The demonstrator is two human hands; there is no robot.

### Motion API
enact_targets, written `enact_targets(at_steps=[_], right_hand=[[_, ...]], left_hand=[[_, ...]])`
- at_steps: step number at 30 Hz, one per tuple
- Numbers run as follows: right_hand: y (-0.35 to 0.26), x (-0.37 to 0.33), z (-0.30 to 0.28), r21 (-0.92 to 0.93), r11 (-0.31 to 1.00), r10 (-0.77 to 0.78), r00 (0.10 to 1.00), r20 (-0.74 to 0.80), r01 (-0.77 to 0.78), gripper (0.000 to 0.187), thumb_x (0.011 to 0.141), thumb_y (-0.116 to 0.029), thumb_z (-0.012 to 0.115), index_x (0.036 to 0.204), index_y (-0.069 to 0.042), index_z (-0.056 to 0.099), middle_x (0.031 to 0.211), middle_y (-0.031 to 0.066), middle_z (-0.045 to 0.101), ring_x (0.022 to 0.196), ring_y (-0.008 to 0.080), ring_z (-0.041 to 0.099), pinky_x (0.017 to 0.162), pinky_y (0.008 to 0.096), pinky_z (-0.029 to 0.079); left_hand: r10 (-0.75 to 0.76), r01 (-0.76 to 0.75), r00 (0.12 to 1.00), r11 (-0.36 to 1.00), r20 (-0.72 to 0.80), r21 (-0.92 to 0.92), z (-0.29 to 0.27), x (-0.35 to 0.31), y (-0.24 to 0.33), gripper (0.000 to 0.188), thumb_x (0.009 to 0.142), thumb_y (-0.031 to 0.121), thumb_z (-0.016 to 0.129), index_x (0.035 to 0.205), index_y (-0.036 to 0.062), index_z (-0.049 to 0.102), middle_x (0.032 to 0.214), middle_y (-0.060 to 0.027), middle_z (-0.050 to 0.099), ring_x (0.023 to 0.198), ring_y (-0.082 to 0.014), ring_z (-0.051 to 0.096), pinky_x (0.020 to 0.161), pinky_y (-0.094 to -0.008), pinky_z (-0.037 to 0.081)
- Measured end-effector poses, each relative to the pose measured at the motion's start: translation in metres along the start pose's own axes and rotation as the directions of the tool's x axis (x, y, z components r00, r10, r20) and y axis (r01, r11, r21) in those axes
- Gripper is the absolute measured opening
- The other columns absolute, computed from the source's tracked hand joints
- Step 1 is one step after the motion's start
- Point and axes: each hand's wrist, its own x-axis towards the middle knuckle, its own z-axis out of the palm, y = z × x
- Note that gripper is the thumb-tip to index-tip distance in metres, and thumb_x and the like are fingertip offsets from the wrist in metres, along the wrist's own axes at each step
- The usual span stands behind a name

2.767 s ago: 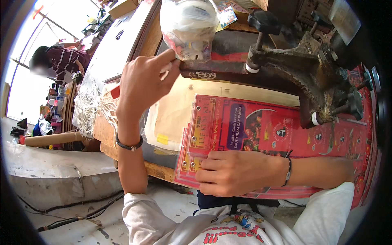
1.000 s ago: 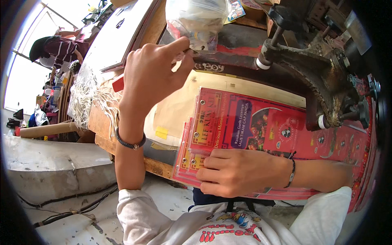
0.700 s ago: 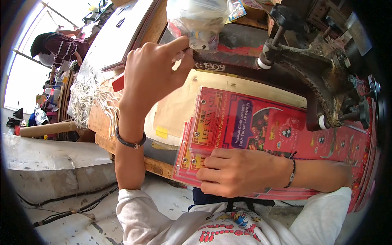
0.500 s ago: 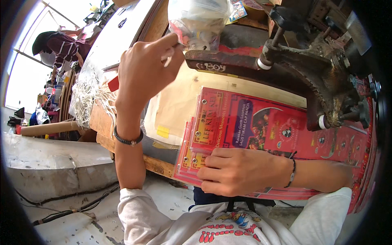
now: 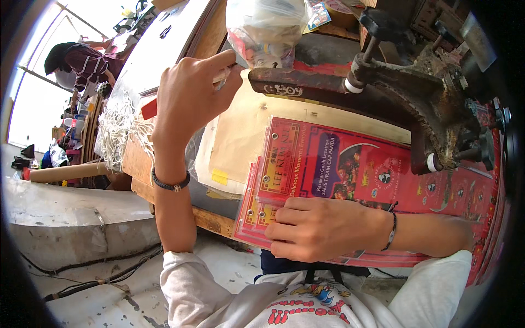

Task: The person threads white cords through holes in red cardboard covers. They use a red utility knife to help guide the cord or clear the hole, then tie a knot in the cord by hand to secure it.

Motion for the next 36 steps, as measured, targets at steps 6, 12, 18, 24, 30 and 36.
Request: enact_targets(at_steps=[6,12,18,24,30,36], right_hand=[[0.002,0.001,0.002,-0.031,0.998,-0.052,0.997,-0.060,0.050,0.009,0.081,-0.017,0.060,0.084,-0.009,0.063,0.087,0.0025,0.061,0.093,0.0177,0.061,0.085,0.0298,0.049],[0.000,0.000,-0.001,-0.029,0.999,-0.013,1.000,0.010,0.014,0.009,0.079,-0.017,0.063,0.087,-0.012,0.063,0.096,0.0004,0.061,0.097,0.0164,0.062,0.089,0.0289,0.049],[0.002,0.001,0.001,-0.025,0.999,-0.020,0.999,-0.037,0.020,0.008,0.081,-0.017,0.062,0.087,-0.011,0.062,0.095,0.0006,0.060,0.097,0.0164,0.062,0.088,0.0295,0.049],[0.001,0.002,0.003,-0.023,0.999,-0.043,0.997,-0.066,0.041,0.009,0.081,-0.017,0.060,0.082,-0.008,0.063,0.090,0.0037,0.062,0.095,0.0188,0.061,0.085,0.0308,0.049],[0.000,0.000,-0.004,-0.037,0.999,-0.015,1.000,0.015,0.015,0.012,0.079,-0.017,0.061,0.088,-0.011,0.061,0.095,0.0017,0.059,0.097,0.0173,0.061,0.088,0.0302,0.049],[0.000,0.000,-0.002,-0.034,0.999,-0.022,1.000,0.002,0.022,0.011,0.078,-0.017,0.061,0.087,-0.010,0.061,0.093,0.0017,0.058,0.095,0.0171,0.060,0.087,0.0300,0.048]], left_hand=[[0.057,-0.056,0.998,0.998,0.032,-0.037,-0.004,0.000,0.009,0.012,0.089,0.021,0.066,0.082,0.0113,0.065,0.052,-0.0065,0.057,0.045,-0.0236,0.056,0.046,-0.0366,0.042],[0.008,-0.007,1.000,1.000,0.022,-0.029,-0.011,0.000,0.007,0.012,0.089,0.022,0.067,0.082,0.0115,0.065,0.053,-0.0066,0.059,0.046,-0.0249,0.058,0.046,-0.0359,0.043],[-0.025,0.024,0.999,0.999,0.024,0.022,-0.005,0.001,0.004,0.014,0.090,0.022,0.066,0.081,0.0112,0.065,0.052,-0.0050,0.057,0.044,-0.0225,0.057,0.046,-0.0336,0.042],[0.045,-0.040,0.994,0.998,0.101,-0.049,-0.005,-0.002,0.009,0.012,0.091,0.023,0.065,0.087,0.0119,0.069,0.051,-0.0052,0.058,0.044,-0.0217,0.058,0.046,-0.0338,0.042],[-0.116,0.114,0.993,0.992,0.027,0.044,-0.005,0.001,0.017,0.016,0.091,0.024,0.065,0.081,0.0106,0.065,0.057,-0.0063,0.064,0.048,-0.0253,0.061,0.047,-0.0361,0.046],[-0.117,0.116,0.993,0.993,0.026,0.029,0.000,0.003,0.016,0.014,0.091,0.023,0.062,0.084,0.0113,0.065,0.065,-0.0066,0.069,0.055,-0.0269,0.066,0.053,-0.0376,0.051]])
